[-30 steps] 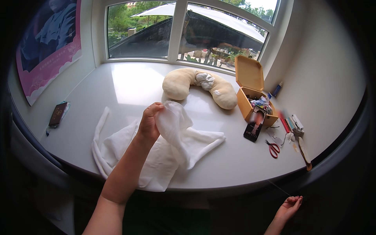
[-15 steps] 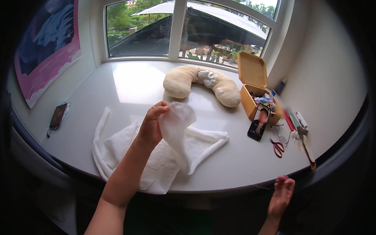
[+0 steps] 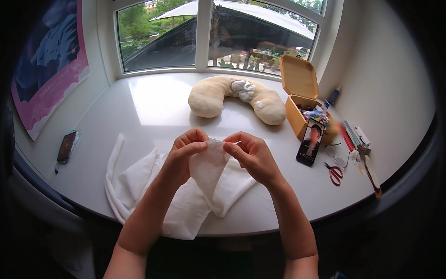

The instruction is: The recorder is sewing the edge of a white cloth using a needle and thread.

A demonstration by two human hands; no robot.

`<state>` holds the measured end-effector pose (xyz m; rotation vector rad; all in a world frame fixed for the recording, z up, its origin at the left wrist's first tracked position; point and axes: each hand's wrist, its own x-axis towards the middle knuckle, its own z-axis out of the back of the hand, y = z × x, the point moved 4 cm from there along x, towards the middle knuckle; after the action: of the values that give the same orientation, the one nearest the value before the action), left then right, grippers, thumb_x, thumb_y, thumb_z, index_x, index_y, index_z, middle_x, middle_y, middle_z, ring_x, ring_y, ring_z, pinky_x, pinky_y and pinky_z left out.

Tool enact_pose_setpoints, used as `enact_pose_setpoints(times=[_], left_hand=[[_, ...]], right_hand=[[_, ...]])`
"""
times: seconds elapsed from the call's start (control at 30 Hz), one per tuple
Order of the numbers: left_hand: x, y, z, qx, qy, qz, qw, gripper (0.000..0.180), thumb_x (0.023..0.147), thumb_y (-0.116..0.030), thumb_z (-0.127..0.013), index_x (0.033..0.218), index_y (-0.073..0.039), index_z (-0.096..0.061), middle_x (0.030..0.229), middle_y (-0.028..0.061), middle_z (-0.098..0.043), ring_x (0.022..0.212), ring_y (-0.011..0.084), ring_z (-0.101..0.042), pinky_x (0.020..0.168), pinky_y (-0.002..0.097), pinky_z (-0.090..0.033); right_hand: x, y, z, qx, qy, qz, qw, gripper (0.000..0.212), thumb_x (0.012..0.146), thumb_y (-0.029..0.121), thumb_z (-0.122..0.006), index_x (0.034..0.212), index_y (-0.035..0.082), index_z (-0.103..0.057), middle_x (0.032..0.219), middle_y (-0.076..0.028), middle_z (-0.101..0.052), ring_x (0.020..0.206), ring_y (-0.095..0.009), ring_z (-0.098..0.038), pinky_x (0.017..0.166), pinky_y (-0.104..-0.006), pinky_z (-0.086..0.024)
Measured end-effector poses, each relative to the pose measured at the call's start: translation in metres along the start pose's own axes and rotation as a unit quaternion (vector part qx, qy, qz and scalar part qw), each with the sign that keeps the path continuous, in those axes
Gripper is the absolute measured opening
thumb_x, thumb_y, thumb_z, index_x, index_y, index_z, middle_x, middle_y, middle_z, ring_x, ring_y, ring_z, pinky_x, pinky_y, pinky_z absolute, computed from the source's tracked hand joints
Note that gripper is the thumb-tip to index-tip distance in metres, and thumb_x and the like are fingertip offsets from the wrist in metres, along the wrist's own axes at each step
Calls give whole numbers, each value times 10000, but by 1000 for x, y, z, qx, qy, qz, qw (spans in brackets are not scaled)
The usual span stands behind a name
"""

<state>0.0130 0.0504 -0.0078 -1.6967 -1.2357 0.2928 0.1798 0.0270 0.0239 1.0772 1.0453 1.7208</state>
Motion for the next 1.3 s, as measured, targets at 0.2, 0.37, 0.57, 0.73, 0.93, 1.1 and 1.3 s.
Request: enact_pose_setpoints(times=[0.2,0.37,0.57,0.73,0.93,1.1,1.3], left_hand=[[-2,-1,-3,36,-39,-53,997,63,842,-93,-589,871,-41,-570,827,32,-625,740,72,-578,665,219,-468],[-5,-2,-8,124,-56,-58,989,87,862,-88,-604,884,-8,-583,798,27,-622,706,62,-561,645,207,-459],[-3,-4,-4,157,-46,-63,984,91,867,-102,-609,894,-15,-616,784,16,-625,712,65,-568,662,210,-452],[-2,-10,-9,155,14,-49,987,188,884,-192,-593,919,-8,-611,827,28,-617,791,82,-563,735,238,-452],[-2,-1,-7,297,54,-34,953,180,789,-138,-656,907,-12,-608,831,16,-607,830,99,-555,785,251,-441],[1,15,6,381,56,3,923,152,749,-78,-658,882,-18,-613,778,-2,-588,785,85,-524,739,245,-430],[0,12,20,445,41,-24,894,97,752,-73,-648,828,-28,-608,734,-21,-563,725,71,-503,701,233,-411]], right_hand=[[4,-13,1,102,-9,15,995,207,914,234,-578,841,40,-581,622,93,-432,536,12,-339,460,-165,-246],[7,2,9,-85,-59,78,992,274,847,263,-664,976,28,-605,598,80,-396,543,-8,-334,479,-185,-263],[17,7,-8,-132,64,82,986,198,811,189,-703,827,4,-634,646,34,-525,595,-20,-418,534,-187,-347],[-2,1,28,72,-24,100,992,185,823,183,-686,746,62,-569,609,37,-506,594,-5,-440,640,-150,-388],[-46,12,64,98,-91,132,982,167,826,180,-691,810,82,-558,704,44,-560,574,17,-421,535,-126,-312],[-79,33,89,94,-161,184,965,134,848,167,-669,841,78,-570,714,53,-569,563,19,-424,494,-127,-310],[-105,44,127,-23,-306,174,936,189,861,264,-655,863,86,-592,639,67,-537,498,30,-332,437,-152,-227]])
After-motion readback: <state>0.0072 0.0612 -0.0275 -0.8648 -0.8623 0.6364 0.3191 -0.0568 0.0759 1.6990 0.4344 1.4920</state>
